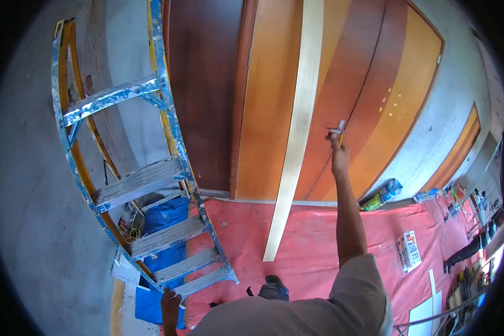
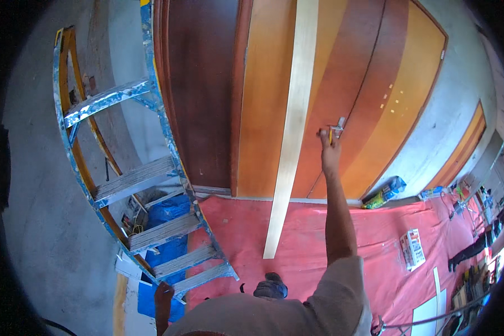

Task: The person prepares a thin strip of wood, picks it up, and carries it to a wall where they hold it in a curved position and mark a point on the wall with a pencil.

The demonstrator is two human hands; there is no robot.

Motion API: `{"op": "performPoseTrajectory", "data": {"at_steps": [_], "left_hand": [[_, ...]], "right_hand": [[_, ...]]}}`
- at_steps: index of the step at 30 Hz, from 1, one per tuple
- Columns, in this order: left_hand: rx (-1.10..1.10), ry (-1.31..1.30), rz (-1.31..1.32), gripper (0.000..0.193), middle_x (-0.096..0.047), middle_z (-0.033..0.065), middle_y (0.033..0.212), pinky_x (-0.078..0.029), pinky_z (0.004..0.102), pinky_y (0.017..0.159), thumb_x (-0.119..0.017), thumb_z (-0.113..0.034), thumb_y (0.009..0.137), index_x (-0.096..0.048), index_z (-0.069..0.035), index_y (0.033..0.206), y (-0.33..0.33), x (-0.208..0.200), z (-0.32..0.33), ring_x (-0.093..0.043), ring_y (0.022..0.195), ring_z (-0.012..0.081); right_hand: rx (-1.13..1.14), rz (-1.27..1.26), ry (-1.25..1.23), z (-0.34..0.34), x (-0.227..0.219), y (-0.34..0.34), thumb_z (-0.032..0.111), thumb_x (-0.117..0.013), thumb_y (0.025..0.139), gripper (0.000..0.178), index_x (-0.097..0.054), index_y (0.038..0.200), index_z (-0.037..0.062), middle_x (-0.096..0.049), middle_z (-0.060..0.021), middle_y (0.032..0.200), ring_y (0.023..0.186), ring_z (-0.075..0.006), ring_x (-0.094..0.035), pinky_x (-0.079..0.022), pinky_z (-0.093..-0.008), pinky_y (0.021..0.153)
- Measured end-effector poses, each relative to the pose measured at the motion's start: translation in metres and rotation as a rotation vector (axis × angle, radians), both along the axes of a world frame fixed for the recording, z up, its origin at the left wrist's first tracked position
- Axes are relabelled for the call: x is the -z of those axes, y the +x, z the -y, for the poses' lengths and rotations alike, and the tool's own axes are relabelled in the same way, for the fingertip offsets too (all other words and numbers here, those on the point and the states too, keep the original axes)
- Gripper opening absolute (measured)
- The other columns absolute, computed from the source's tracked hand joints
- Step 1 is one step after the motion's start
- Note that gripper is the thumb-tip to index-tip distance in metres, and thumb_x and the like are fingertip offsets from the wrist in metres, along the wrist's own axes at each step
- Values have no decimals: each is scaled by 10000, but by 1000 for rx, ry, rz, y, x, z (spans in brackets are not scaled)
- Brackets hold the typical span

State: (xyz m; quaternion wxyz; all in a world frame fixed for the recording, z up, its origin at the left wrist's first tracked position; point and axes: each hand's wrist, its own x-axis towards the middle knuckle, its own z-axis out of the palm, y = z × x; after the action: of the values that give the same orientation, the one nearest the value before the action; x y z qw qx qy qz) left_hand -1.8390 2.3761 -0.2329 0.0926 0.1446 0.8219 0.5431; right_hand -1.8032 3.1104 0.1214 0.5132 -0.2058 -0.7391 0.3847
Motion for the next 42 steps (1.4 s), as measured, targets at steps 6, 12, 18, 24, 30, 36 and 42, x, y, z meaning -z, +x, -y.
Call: {"op": "performPoseTrajectory", "data": {"at_steps": [6, 12, 18, 24, 30, 36, 42], "left_hand": [[-593, 95, 83, 540, -596, 148, 1229, -484, 382, 955, -685, -95, 879, -489, 2, 1373, 98, 39, -25, -580, 1128, 240], [-1010, 248, 298, 747, -580, 164, 1258, -497, 365, 955, -760, -217, 871, -375, 35, 1460, 224, -33, -163, -602, 1117, 234], [-1208, 156, 321, 774, -605, 193, 1244, -509, 370, 919, -732, -345, 892, -376, 41, 1459, 297, -94, -244, -602, 1116, 248], [-1305, 167, 188, 806, -606, 240, 1255, -516, 380, 905, -712, -398, 896, -357, 28, 1480, 346, -73, -259, -637, 1077, 286], [-1302, 278, 103, 806, -575, 227, 1309, -500, 383, 941, -697, -403, 910, -333, 14, 1496, 408, -86, -238, -594, 1149, 283], [-1347, 329, -165, 796, -543, 195, 1347, -479, 385, 991, -706, -374, 912, -320, -3, 1502, 467, -148, -201, -563, 1195, 253], [-1279, 383, -87, 785, -516, 146, 1353, -448, 389, 1026, -678, -350, 942, -273, -18, 1527, 545, -154, -177, -502, 1236, 239]], "right_hand": [[-142, -145, 142, -110, -6, -150, 446, -580, 967, 457, -647, 1173, 43, -673, -80, 1047, 956, -194, -616, -465, -369, 848], [-184, 0, 192, -120, -20, -220, 463, -607, 943, 508, -598, 1230, 44, -640, -99, 1120, 1015, -221, -595, -448, -380, 896], [-273, 53, 105, -66, -29, -234, 479, -634, 918, 576, -549, 1287, 45, -607, -118, 1194, 1074, -249, -574, -431, -391, 945], [-284, 50, -19, -36, -33, -167, 495, -662, 894, 657, -499, 1345, 46, -573, -137, 1267, 1134, -276, -552, -414, -402, 993], [-304, 61, -157, 25, -56, -46, 512, -689, 870, 746, -450, 1402, 47, -540, -156, 1341, 1193, -304, -531, -398, -413, 1042], [-658, 134, -186, 160, -57, 63, 528, -716, 845, 841, -401, 1459, 48, -507, -175, 1414, 1252, -332, -510, -381, -424, 1091], [-966, 224, 145, 292, -36, 76, 458, -678, 910, 636, -567, 1278, -48, -643, -198, 1186, 1038, -278, -632, -517, -367, 881]]}}
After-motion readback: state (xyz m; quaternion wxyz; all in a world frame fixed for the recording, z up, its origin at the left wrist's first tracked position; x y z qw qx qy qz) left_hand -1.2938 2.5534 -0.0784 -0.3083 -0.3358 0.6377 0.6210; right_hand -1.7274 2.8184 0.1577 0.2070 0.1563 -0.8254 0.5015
